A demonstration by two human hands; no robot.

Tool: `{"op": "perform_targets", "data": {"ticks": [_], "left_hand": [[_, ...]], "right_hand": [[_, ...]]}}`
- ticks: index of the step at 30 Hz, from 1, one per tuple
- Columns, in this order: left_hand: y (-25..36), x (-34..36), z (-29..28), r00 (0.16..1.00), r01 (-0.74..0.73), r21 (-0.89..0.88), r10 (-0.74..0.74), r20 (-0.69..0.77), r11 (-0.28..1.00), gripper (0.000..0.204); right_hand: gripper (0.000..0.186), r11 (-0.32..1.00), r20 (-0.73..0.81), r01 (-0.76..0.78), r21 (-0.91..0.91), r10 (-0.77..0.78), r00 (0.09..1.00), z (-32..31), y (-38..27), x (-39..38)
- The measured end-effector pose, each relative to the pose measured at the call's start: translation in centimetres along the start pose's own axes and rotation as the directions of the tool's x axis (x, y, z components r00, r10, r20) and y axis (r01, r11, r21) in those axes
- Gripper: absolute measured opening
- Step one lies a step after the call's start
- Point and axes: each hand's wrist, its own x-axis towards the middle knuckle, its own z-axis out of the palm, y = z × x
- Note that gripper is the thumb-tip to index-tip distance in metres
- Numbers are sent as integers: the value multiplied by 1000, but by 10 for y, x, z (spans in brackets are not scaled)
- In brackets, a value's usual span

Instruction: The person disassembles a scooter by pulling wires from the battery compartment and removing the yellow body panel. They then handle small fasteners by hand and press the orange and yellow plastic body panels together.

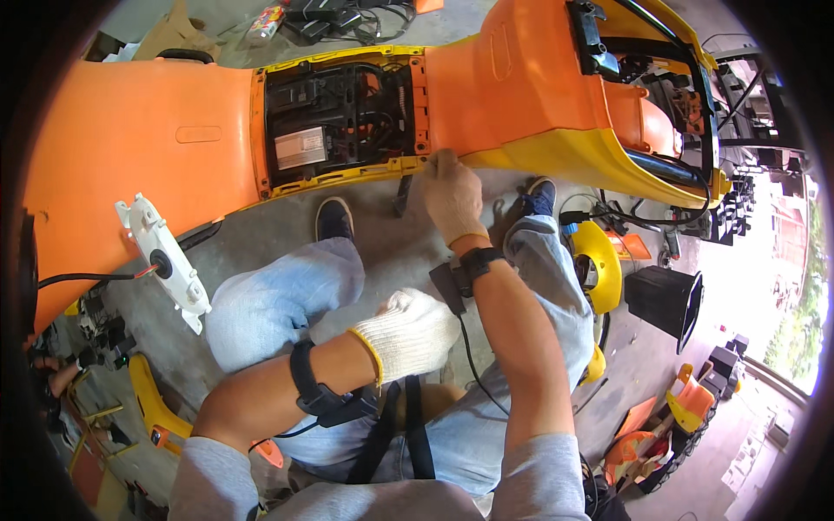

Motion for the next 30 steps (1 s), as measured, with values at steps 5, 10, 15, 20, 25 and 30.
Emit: {"op": "perform_targets", "data": {"ticks": [5,10,15,20,25,30], "left_hand": [[0,-2,4,996,11,-1,-11,-85,1000,15],[2,-4,2,998,16,14,-16,-64,1000,14],[6,-7,-2,999,14,40,-13,-35,999,14],[9,-9,-5,986,-61,19,57,157,998,19],[9,-6,19,999,-39,-26,38,-39,999,14],[12,-4,21,998,-57,51,56,22,997,13]], "right_hand": [[26,999,-41,-20,-27,19,999,8,2,0],[24,997,-10,-70,45,70,997,23,14,9],[24,281,569,-580,765,129,812,18,16,16],[25,-53,679,-680,731,-35,733,11,31,19],[26,238,559,-601,763,225,798,2,3,16],[40,989,85,53,-138,-42,995,-7,-14,19]]}}
